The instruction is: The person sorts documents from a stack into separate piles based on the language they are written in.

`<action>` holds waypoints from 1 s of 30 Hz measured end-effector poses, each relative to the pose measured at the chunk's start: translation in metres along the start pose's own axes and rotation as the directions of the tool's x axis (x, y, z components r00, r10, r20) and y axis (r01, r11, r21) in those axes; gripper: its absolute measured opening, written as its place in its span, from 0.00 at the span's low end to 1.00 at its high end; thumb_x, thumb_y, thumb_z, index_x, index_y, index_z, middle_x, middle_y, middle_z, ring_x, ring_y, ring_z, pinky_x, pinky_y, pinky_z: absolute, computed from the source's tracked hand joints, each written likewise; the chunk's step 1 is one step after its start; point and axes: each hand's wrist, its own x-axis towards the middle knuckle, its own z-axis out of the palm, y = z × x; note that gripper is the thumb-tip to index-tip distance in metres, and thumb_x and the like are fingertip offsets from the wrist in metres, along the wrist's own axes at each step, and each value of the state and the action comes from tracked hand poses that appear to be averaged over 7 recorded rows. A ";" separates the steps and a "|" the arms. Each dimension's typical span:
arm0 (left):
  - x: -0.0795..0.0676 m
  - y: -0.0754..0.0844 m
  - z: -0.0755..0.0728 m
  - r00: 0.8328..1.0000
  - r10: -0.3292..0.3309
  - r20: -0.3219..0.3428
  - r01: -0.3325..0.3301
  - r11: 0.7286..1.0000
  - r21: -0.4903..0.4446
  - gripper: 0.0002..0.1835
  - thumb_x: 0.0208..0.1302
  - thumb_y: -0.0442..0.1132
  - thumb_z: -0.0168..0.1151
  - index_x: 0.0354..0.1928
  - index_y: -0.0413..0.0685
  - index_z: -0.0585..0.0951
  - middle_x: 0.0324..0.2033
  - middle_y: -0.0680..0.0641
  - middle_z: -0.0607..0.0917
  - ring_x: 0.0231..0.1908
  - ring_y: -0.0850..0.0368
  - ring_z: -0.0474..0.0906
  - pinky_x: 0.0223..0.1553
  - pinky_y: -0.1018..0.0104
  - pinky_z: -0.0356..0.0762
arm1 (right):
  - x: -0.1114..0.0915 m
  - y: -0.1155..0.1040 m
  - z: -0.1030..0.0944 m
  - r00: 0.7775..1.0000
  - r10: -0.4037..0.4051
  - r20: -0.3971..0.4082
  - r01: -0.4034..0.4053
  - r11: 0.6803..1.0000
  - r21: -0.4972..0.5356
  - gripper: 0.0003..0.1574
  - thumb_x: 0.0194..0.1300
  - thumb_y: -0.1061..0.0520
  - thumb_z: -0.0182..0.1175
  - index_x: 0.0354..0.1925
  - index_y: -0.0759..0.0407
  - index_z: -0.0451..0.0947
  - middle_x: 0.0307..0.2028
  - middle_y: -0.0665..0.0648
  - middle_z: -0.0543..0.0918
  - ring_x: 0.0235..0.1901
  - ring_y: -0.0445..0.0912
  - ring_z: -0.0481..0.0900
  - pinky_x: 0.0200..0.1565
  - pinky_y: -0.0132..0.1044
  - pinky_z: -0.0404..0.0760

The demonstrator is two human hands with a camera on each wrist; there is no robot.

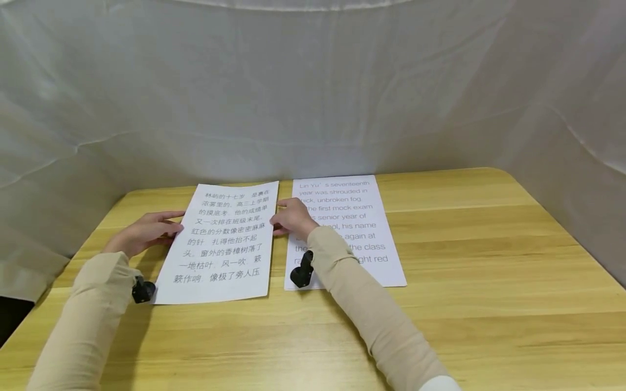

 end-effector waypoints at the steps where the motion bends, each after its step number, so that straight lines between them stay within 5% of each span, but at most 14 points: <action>1: 0.000 0.000 0.000 1.000 -0.005 -0.001 0.005 1.000 -0.001 0.34 0.74 0.36 0.51 0.74 0.32 0.48 0.35 0.48 0.76 0.37 0.58 0.73 0.41 0.66 0.77 | 0.000 0.000 0.000 1.000 0.000 0.002 0.000 1.000 0.003 0.42 0.59 0.75 0.60 0.70 0.68 0.60 0.41 0.67 0.81 0.25 0.47 0.81 0.31 0.35 0.84; 10: -0.007 0.007 -0.003 0.998 -0.057 -0.022 0.059 0.992 0.108 0.32 0.76 0.42 0.48 0.68 0.22 0.56 0.46 0.42 0.77 0.40 0.56 0.73 0.44 0.67 0.78 | -0.007 -0.007 0.001 0.999 -0.038 0.012 0.039 0.986 -0.163 0.37 0.63 0.67 0.61 0.67 0.71 0.62 0.65 0.66 0.68 0.26 0.51 0.83 0.34 0.36 0.84; 15: -0.014 0.018 -0.003 0.997 -0.081 -0.015 0.082 0.980 0.183 0.34 0.76 0.43 0.46 0.67 0.18 0.51 0.55 0.30 0.68 0.50 0.43 0.69 0.55 0.53 0.73 | -0.014 -0.011 -0.002 0.995 -0.084 0.052 0.095 0.964 -0.247 0.35 0.64 0.63 0.62 0.66 0.70 0.64 0.61 0.66 0.71 0.34 0.54 0.84 0.42 0.36 0.82; 19: -0.021 0.026 -0.002 0.999 -0.035 0.025 0.030 0.982 0.185 0.36 0.77 0.45 0.44 0.69 0.19 0.46 0.64 0.22 0.58 0.62 0.29 0.59 0.62 0.41 0.62 | -0.022 -0.016 -0.011 0.989 -0.129 0.073 0.144 0.952 -0.272 0.35 0.64 0.61 0.63 0.66 0.67 0.66 0.58 0.66 0.73 0.43 0.55 0.82 0.44 0.38 0.82; 24: -0.028 0.047 0.010 0.999 0.054 0.002 -0.053 0.986 0.155 0.38 0.76 0.49 0.46 0.72 0.26 0.46 0.69 0.26 0.51 0.67 0.30 0.50 0.64 0.39 0.55 | -0.031 -0.020 -0.040 0.988 -0.144 0.056 0.154 0.954 -0.258 0.34 0.64 0.60 0.63 0.66 0.64 0.67 0.58 0.64 0.74 0.51 0.53 0.77 0.45 0.38 0.82; 30: -0.027 0.086 0.047 0.990 0.144 -0.007 -0.144 0.989 0.039 0.36 0.75 0.48 0.48 0.74 0.36 0.49 0.71 0.33 0.56 0.67 0.34 0.56 0.66 0.43 0.54 | -0.041 -0.020 -0.091 0.991 -0.133 -0.014 0.126 0.961 -0.245 0.33 0.67 0.57 0.61 0.67 0.61 0.66 0.59 0.61 0.74 0.55 0.53 0.75 0.51 0.42 0.79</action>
